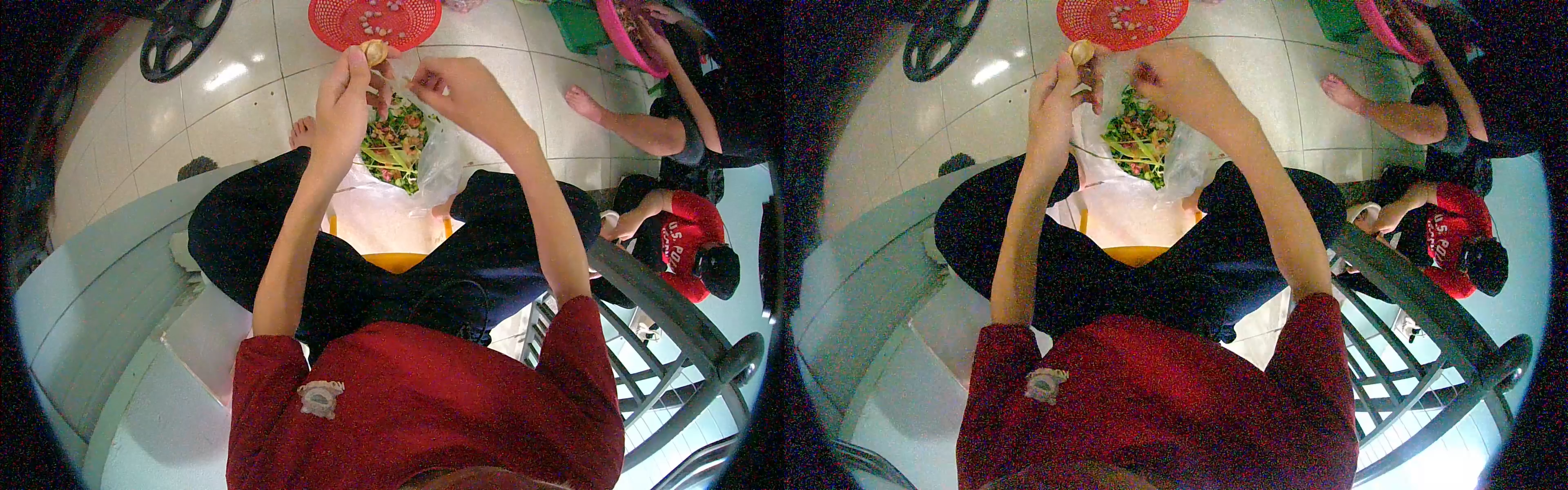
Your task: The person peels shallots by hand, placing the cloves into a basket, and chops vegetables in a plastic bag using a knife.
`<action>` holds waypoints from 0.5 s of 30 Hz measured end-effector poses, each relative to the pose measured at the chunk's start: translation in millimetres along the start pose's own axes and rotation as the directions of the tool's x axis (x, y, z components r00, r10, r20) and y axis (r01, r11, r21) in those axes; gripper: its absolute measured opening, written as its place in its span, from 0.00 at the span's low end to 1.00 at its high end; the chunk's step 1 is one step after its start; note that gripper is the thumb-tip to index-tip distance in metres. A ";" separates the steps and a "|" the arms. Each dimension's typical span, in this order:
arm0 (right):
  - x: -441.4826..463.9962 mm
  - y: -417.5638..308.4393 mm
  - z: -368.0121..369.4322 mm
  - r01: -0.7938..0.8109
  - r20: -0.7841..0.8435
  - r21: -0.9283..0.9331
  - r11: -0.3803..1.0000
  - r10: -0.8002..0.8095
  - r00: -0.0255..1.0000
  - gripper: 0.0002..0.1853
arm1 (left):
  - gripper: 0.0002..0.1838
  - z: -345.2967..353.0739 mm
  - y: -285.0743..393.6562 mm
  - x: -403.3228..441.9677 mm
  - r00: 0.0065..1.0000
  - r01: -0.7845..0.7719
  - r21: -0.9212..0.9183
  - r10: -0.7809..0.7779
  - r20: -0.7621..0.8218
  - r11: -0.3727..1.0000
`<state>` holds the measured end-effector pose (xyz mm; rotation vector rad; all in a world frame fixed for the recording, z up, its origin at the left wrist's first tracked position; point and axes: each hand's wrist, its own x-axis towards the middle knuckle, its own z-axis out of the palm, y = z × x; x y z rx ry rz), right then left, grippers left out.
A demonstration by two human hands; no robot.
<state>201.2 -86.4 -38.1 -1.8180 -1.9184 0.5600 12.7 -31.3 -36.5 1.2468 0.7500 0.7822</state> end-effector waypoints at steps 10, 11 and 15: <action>-0.2 -27.8 -10.6 0.087 -0.129 -0.092 0.992 -0.099 0.987 0.15 | 0.19 3.3 5.3 0.8 0.995 0.012 -0.089 -0.020 -0.094 0.996; 0.1 -29.1 -11.9 0.093 -0.152 -0.121 0.988 -0.111 0.982 0.15 | 0.19 4.0 6.5 0.3 0.994 0.026 -0.108 -0.038 -0.107 0.994; 3.2 -32.7 -7.6 0.181 -0.289 -0.082 0.980 -0.197 0.937 0.17 | 0.21 2.2 6.1 -0.9 0.997 0.052 -0.050 -0.054 -0.050 0.997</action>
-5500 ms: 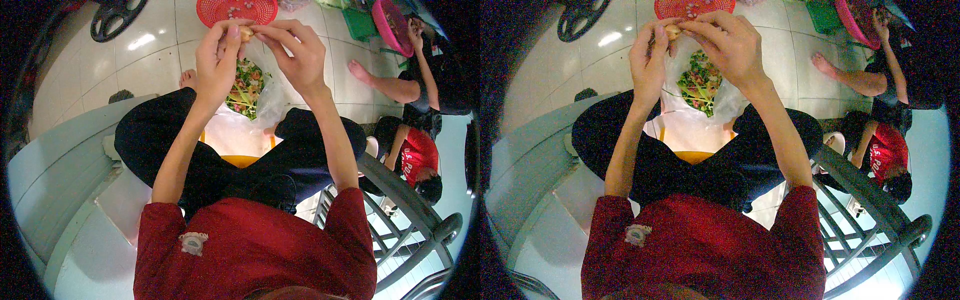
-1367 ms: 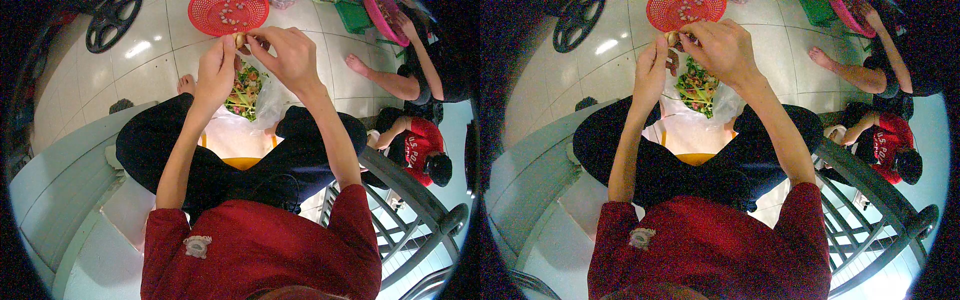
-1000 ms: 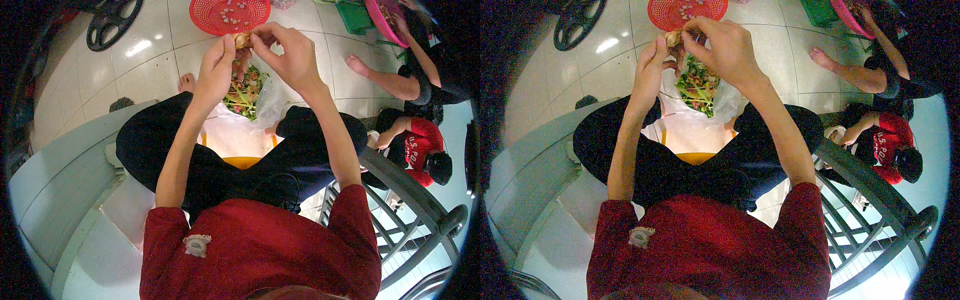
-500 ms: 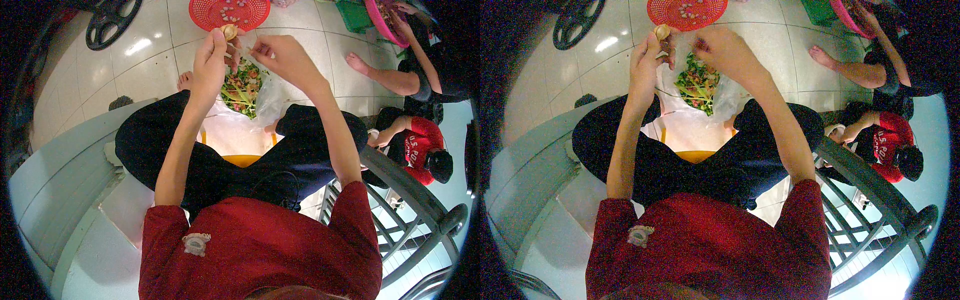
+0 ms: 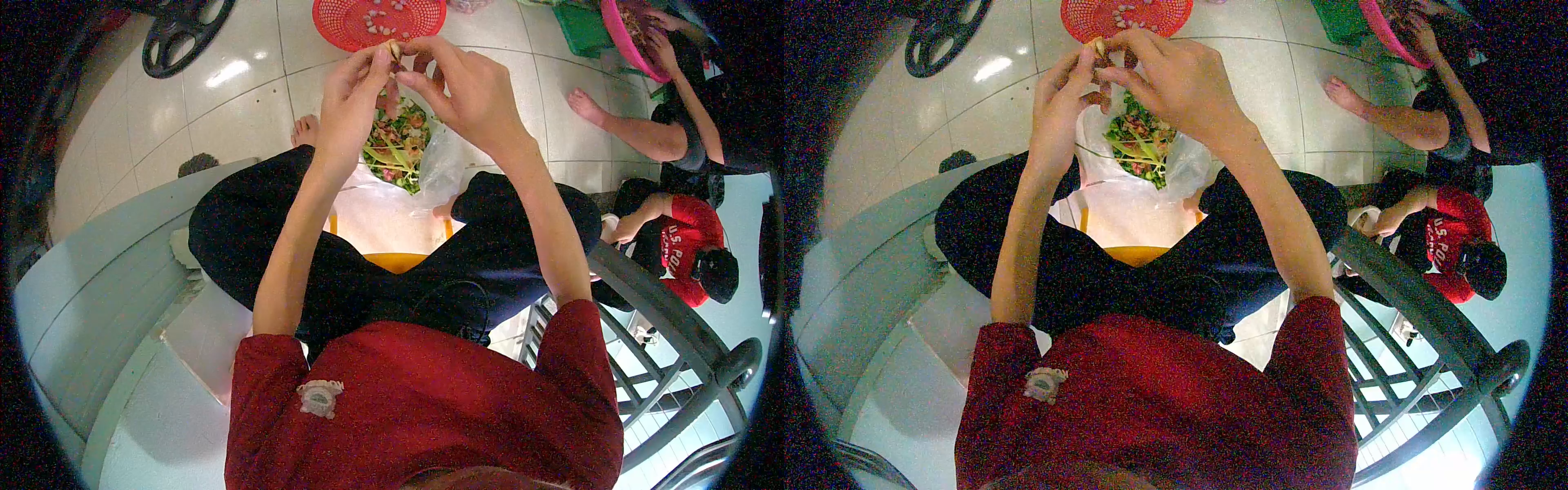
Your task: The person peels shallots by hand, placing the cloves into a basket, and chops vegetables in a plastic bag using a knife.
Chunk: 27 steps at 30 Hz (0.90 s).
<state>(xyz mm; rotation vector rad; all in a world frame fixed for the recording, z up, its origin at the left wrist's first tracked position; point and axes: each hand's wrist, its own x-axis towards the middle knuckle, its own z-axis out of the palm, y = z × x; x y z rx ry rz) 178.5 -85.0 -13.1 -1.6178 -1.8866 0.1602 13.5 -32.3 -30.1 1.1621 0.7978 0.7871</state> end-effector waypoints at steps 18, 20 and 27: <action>-4.4 2.3 14.3 0.008 -0.099 0.033 0.999 -0.004 0.995 0.08 | 0.17 17.8 1.5 -8.5 0.967 -0.250 0.253 0.255 0.013 0.935; -3.3 0.6 16.0 -0.021 -0.072 0.054 0.998 0.025 0.997 0.08 | 0.17 16.1 1.2 -7.5 0.972 -0.228 0.286 0.234 0.014 0.931; -4.5 -6.4 22.5 -0.050 -0.054 0.044 0.998 0.052 0.997 0.08 | 0.17 17.1 2.3 -11.8 0.959 -0.238 0.507 0.284 -0.014 0.829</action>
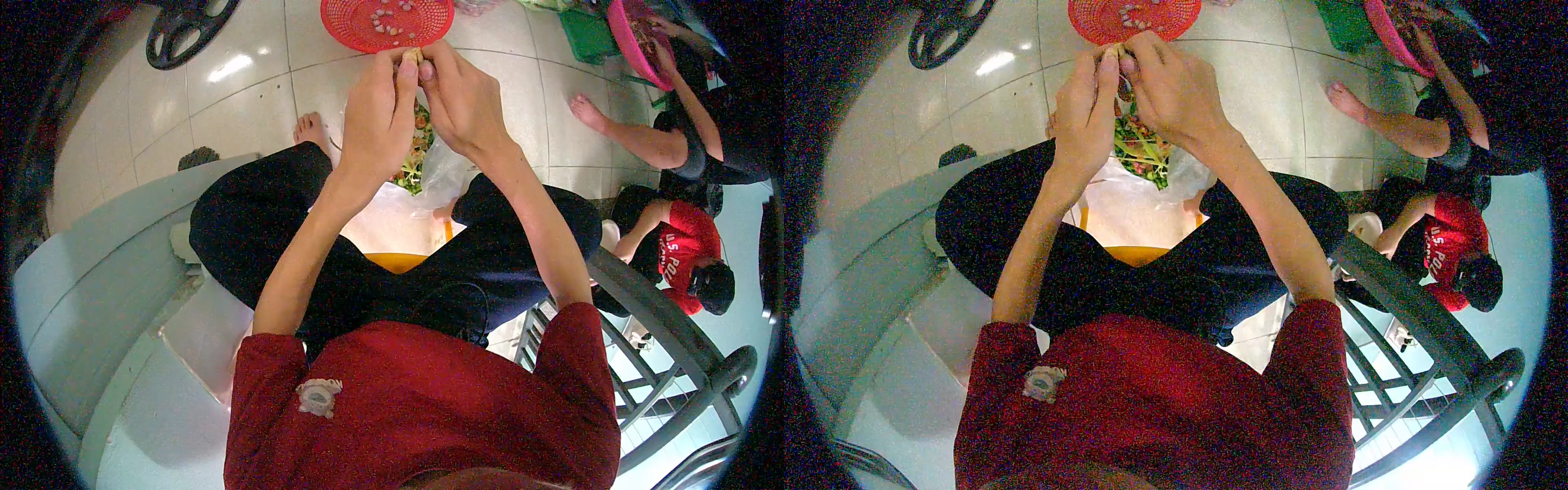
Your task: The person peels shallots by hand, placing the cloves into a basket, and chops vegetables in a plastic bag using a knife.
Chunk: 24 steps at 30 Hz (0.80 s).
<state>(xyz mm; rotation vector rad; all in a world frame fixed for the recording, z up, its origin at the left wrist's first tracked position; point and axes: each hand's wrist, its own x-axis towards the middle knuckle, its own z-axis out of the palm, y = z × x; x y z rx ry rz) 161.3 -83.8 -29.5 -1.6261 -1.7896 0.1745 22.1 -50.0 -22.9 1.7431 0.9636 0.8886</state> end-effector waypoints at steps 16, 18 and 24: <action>0.9 -6.1 7.2 0.123 0.013 -0.132 0.984 -0.122 0.992 0.10 | 0.13 -12.7 -4.2 -3.8 0.978 -0.192 0.328 0.206 -0.008 0.925; 0.9 -8.1 4.1 0.118 0.039 -0.107 0.987 -0.114 0.993 0.10 | 0.12 -12.6 -7.3 -1.9 0.968 -0.231 0.293 0.248 -0.022 0.928; -0.5 -5.3 -7.3 0.090 0.075 -0.039 0.995 -0.087 0.993 0.09 | 0.15 -12.9 -9.8 0.9 0.978 -0.210 0.182 0.203 0.056 0.961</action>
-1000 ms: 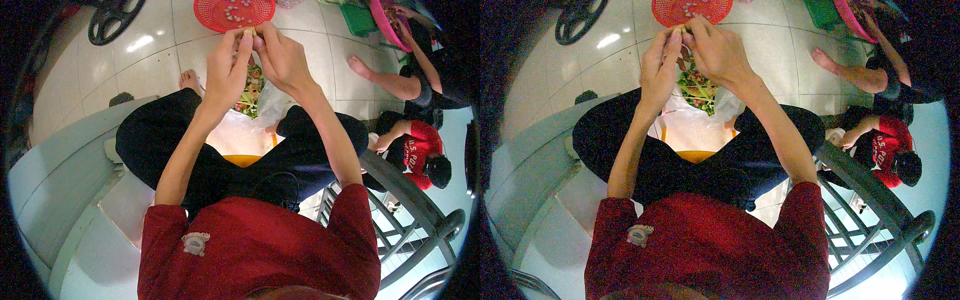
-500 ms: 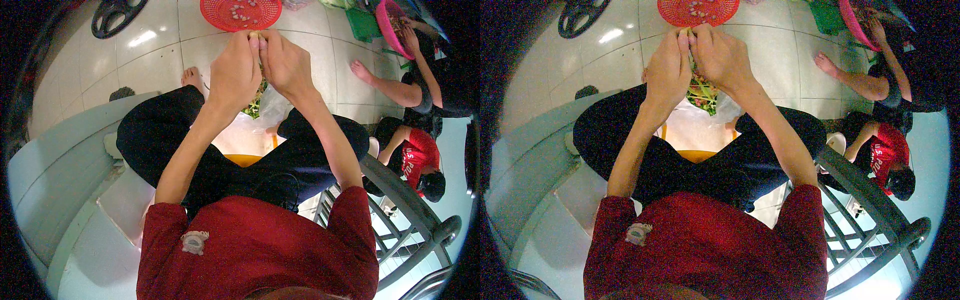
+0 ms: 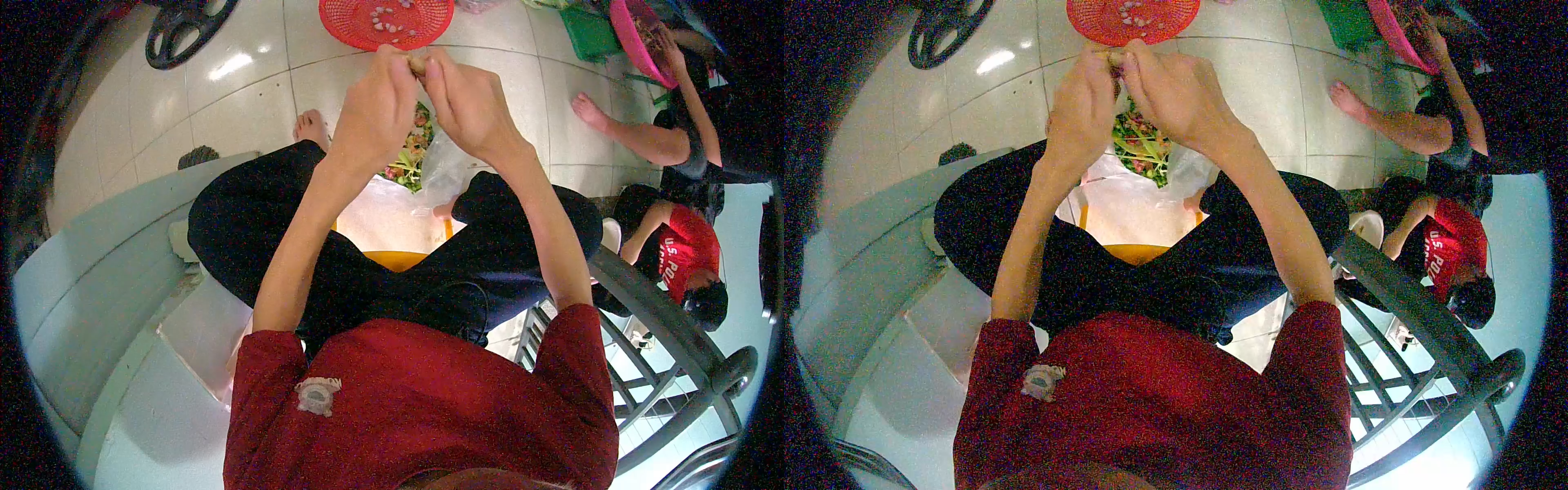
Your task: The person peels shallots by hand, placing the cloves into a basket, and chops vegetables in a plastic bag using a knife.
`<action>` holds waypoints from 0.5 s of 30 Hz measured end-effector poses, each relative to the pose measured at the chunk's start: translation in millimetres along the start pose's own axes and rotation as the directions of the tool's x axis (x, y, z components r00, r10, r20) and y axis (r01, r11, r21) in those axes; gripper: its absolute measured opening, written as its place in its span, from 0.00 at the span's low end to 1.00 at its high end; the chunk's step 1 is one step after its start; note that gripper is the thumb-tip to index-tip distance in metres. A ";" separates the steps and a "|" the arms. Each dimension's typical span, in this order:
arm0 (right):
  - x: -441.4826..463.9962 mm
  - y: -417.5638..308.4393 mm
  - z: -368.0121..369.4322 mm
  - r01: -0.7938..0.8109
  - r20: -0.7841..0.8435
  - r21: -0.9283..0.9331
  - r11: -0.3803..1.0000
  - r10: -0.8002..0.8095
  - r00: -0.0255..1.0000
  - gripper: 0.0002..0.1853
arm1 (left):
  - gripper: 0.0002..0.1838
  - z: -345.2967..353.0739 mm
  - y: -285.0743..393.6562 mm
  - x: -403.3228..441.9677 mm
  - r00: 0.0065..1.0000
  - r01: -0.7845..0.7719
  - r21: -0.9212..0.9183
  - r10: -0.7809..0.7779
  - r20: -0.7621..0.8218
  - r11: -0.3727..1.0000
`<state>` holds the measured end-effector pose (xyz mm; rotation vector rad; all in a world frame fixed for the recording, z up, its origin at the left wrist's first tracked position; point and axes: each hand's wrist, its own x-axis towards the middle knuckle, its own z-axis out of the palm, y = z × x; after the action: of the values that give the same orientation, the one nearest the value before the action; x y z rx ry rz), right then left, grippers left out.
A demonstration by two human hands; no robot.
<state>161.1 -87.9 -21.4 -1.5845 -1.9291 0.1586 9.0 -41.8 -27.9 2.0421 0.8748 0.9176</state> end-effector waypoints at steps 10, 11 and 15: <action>-0.7 0.7 -12.1 -0.098 0.075 0.341 0.935 0.077 0.994 0.11 | 0.24 5.4 6.1 -0.9 0.969 0.232 -0.561 -0.236 0.065 0.795; -1.2 -0.5 -13.4 -0.122 0.098 0.389 0.913 0.090 0.991 0.12 | 0.25 5.7 5.3 -0.9 0.976 0.206 -0.562 -0.210 0.058 0.801; -4.5 -3.8 -16.8 -0.224 0.175 0.532 0.816 0.153 0.973 0.16 | 0.26 6.0 6.0 -0.6 0.981 0.170 -0.583 -0.192 0.024 0.794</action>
<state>167.2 -97.9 -8.1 -1.3803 -1.6013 0.8409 15.3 -47.3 -26.2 1.3865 0.6800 0.9717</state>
